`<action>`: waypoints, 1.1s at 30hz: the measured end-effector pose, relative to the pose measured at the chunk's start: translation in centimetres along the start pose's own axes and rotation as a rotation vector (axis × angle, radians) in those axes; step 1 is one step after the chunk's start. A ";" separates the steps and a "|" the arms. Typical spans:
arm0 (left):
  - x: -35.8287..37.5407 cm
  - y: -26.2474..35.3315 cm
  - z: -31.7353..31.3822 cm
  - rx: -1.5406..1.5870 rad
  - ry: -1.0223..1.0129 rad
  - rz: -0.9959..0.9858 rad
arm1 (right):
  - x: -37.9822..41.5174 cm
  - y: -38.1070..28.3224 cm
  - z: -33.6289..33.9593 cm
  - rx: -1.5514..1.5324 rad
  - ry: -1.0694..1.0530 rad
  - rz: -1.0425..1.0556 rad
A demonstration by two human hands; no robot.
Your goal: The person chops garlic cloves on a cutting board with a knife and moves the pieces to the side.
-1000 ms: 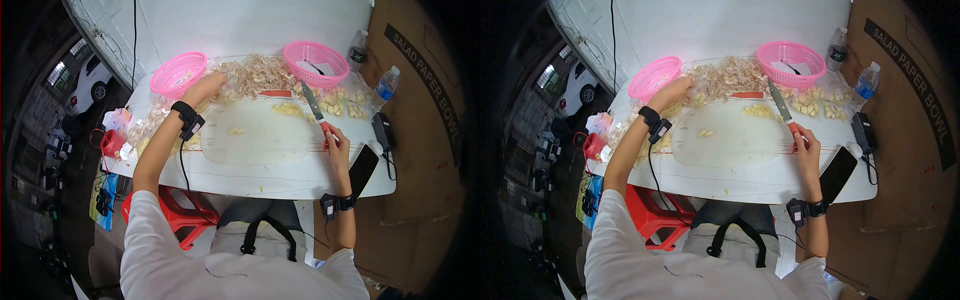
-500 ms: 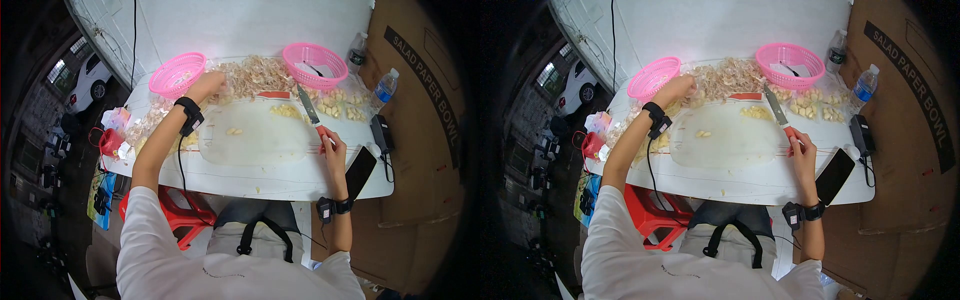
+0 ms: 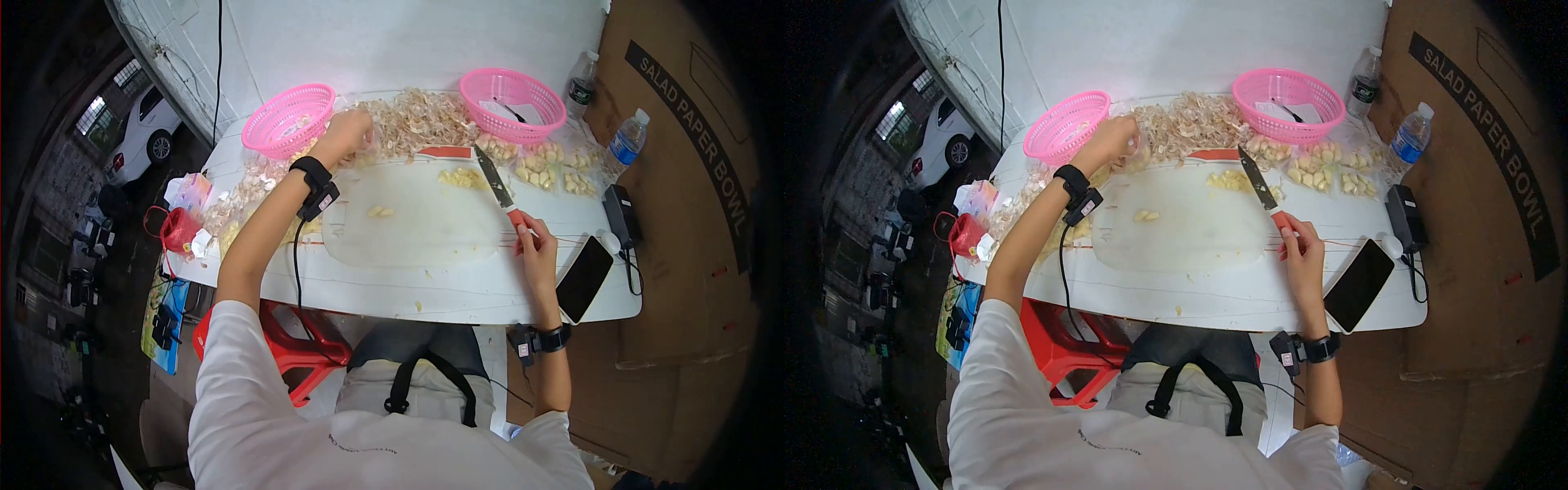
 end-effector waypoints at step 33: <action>-0.5 1.1 -1.1 -0.211 -0.154 0.272 | 1.2 -1.0 -1.0 0.157 -0.074 0.067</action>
Point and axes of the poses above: each hand's wrist, its own x-axis away from the middle knuckle, its own z-axis out of the back of the hand, y = z × x, the point moved 3 cm from there along -x, towards the middle knuckle, and after that the axes turned 5 degrees about -x, right-handed, at the moved point
